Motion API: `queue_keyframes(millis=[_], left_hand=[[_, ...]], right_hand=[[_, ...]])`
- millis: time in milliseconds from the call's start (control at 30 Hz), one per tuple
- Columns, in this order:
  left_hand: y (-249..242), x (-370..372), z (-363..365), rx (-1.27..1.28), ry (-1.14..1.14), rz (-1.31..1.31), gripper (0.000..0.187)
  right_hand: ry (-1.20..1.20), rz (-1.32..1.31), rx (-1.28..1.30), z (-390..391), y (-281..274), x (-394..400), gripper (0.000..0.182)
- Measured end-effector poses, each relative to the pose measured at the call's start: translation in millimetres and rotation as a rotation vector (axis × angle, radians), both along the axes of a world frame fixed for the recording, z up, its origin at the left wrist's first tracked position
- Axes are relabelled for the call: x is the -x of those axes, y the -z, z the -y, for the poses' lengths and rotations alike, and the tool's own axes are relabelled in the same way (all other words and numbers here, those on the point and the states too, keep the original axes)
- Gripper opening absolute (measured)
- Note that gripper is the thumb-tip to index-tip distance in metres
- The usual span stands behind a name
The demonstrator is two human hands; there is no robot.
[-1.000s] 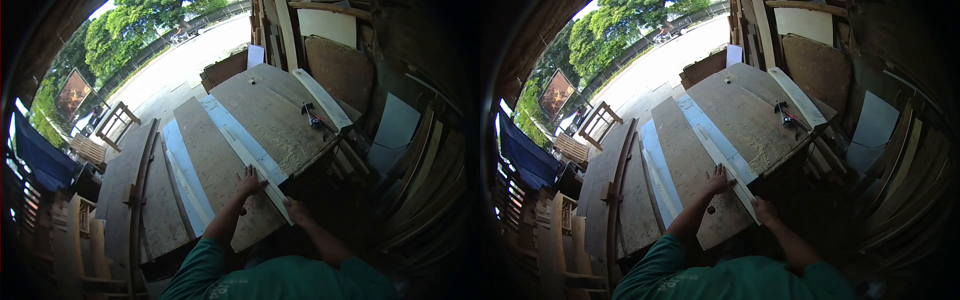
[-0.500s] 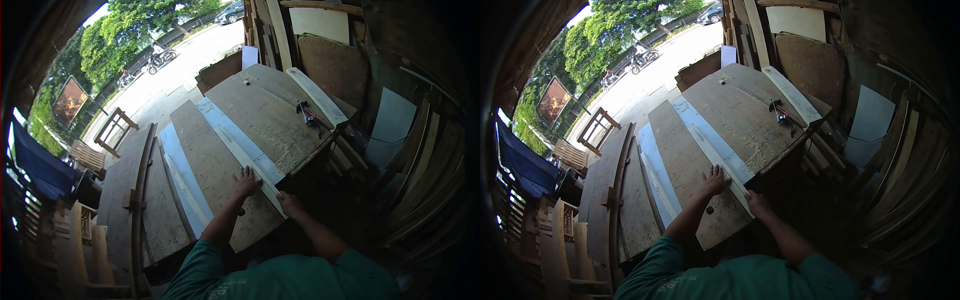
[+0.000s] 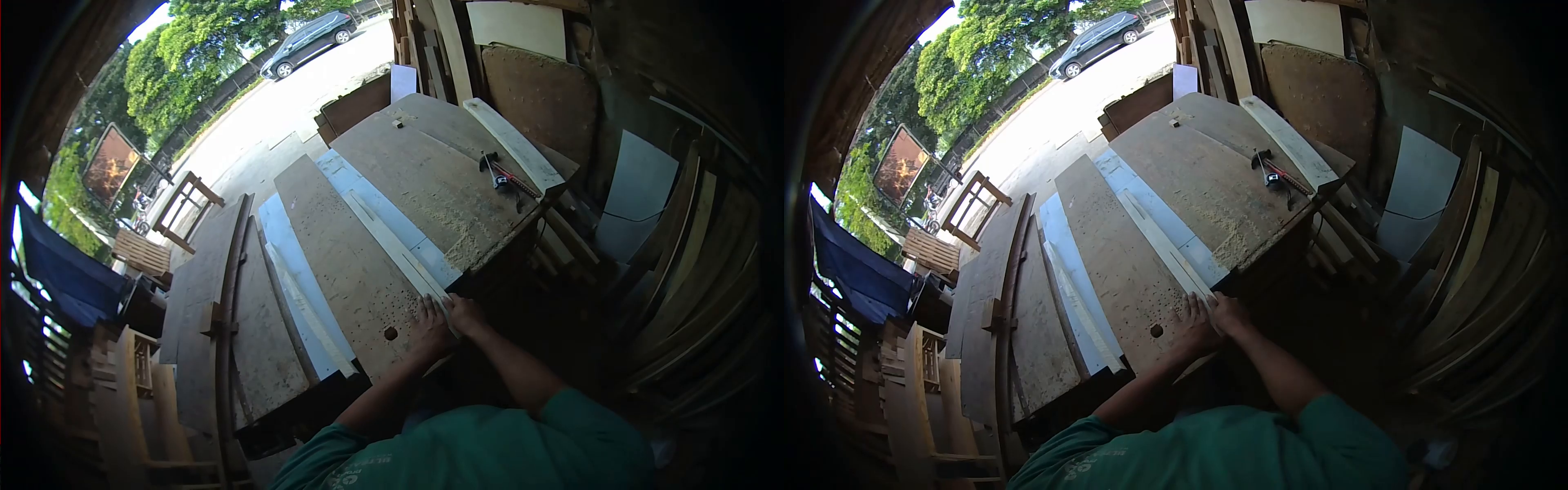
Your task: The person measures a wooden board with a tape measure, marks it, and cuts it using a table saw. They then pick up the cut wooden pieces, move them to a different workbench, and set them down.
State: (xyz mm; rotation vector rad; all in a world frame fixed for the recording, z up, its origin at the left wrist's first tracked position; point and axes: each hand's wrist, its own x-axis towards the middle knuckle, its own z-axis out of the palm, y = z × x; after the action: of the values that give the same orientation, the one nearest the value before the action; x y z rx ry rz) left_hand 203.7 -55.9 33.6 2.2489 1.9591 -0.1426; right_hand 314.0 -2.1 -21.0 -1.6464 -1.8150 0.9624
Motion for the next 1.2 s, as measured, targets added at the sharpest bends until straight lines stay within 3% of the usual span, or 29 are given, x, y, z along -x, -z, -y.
queue_keyframes(millis=[133,233,567,867,967,1067,1200], left_hand=[[12.3,-2.3,-7.8,-0.103,-0.018,-0.007,0.087],[7.1,-1.6,-17.8,-0.026,-0.067,0.079,0.09],[-5.2,6.9,-35.2,0.02,-0.035,-0.038,0.11],[-8.9,17.0,-44.7,0.029,-0.047,0.012,0.117],[-9.5,19.8,-46.3,0.038,-0.055,0.018,0.119],[-9.6,22.3,-50.2,0.033,-0.073,0.017,0.119],[-7.0,24.8,-54.4,0.045,-0.085,0.028,0.125]], right_hand=[[0.012,0.019,0.027,-9.8,11.8,5.4,0.044],[0.051,0.033,0.06,-21.4,23.9,11.2,0.048],[0.091,0.002,0.103,-32.5,19.6,21.1,0.064],[0.076,0.061,0.052,-44.1,17.5,30.0,0.058],[0.01,0.095,0.04,-45.6,14.6,26.0,0.05],[-0.19,0.229,-0.018,-26.0,-32.7,-0.8,0.043],[-0.555,0.293,-0.247,-9.1,-30.5,-38.6,0.048]])
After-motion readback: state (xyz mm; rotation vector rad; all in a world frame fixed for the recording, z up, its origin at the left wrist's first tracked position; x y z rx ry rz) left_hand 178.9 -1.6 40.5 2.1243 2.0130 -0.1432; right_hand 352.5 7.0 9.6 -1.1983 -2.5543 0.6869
